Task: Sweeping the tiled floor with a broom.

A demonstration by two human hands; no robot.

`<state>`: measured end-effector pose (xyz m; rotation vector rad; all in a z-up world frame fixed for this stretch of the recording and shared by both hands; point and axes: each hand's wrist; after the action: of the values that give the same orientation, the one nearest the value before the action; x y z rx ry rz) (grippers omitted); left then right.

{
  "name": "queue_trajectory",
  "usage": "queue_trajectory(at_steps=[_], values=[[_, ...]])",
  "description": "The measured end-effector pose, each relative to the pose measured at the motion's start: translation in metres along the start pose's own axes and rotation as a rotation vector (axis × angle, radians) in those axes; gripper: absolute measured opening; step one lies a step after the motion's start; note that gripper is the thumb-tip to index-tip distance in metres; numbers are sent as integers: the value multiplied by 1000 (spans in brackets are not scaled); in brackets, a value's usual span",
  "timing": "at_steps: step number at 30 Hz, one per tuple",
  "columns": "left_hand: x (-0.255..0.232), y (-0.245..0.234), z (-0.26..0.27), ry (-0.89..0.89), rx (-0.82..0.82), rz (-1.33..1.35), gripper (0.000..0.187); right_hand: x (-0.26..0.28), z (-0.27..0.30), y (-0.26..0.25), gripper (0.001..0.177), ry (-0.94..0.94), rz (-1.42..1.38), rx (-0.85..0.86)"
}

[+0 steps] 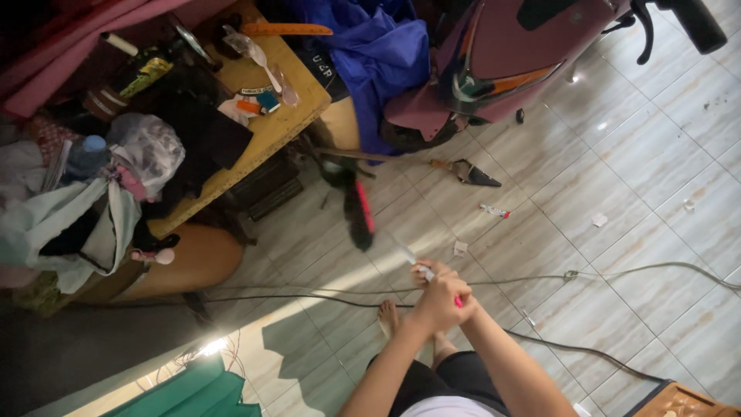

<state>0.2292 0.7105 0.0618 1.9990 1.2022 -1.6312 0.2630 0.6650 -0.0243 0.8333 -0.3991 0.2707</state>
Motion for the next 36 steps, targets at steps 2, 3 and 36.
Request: queue_trajectory(at_steps=[2, 3, 36], values=[[11, 2, 7, 28, 23, 25, 21, -2, -8, -21, 27, -57, 104, -58], [19, 3, 6, 63, 43, 50, 21, 0, -16, -30, 25, -89, 159, -80], [61, -12, 9, -114, 320, 77, 23, 18, -59, -95, 17, -252, 142, -490]])
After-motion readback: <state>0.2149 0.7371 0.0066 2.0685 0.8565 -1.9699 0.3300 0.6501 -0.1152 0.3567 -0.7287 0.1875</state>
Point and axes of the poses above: each hand's wrist, its own z-axis away from the middle knuckle, its own y-axis out of the palm, x = y × z, and after that the axes turned 12 degrees about -x, right-handed
